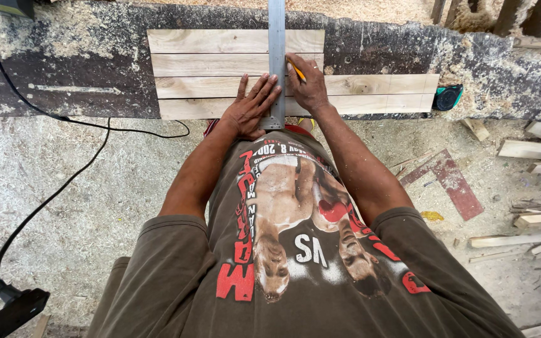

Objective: The person measures and marks wooden boards on a workbench, using an L-shaped metal square and a pencil to draw straight lines across several planks. They reposition the square repeatedly, mark additional boards, then gather the marked pieces and carry them across the workshop.

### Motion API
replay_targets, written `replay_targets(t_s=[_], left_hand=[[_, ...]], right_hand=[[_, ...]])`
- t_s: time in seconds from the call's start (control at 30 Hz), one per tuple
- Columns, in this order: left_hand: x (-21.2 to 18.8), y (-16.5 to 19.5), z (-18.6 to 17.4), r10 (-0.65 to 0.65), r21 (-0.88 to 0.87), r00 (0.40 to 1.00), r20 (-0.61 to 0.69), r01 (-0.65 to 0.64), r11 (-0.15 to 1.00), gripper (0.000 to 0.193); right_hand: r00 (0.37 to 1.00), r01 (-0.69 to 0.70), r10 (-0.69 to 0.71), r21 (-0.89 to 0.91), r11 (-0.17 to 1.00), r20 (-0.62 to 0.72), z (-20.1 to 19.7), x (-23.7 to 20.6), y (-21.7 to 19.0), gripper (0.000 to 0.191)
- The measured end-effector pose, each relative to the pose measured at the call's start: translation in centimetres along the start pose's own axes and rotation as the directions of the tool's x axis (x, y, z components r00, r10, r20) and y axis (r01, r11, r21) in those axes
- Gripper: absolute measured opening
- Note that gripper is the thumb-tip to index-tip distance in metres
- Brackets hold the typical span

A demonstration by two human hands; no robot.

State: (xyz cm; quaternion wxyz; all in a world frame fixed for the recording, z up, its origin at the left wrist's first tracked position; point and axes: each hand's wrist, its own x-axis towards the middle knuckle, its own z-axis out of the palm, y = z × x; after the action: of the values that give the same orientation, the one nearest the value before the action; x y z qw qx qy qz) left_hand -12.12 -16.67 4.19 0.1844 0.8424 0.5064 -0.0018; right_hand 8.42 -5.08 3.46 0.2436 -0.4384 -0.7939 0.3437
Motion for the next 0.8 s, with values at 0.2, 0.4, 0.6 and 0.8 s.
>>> replay_targets(t_s=[0.2,0.4,0.6,0.8], left_hand=[[-0.07,-0.02,0.08,-0.005,-0.004,1.000,0.013,0.005,1.000,0.133],[-0.29,0.08,0.17,0.001,0.008,1.000,-0.006,-0.001,1.000,0.132],[-0.19,0.10,0.27,-0.001,-0.018,1.000,-0.005,0.001,1.000,0.133],[-0.20,0.20,0.42,0.003,-0.004,1.000,-0.010,-0.003,1.000,0.132]], right_hand=[[0.999,-0.030,0.030,-0.008,1.000,0.022,-0.26,-0.03,-0.76,0.033],[1.000,0.020,-0.020,-0.002,1.000,-0.015,-0.20,-0.86,-0.79,0.033],[0.999,0.012,-0.012,-0.017,1.000,-0.029,0.38,-0.14,-0.51,0.033],[1.000,0.023,-0.024,-0.018,1.000,-0.017,0.15,-0.97,-0.36,0.034]])
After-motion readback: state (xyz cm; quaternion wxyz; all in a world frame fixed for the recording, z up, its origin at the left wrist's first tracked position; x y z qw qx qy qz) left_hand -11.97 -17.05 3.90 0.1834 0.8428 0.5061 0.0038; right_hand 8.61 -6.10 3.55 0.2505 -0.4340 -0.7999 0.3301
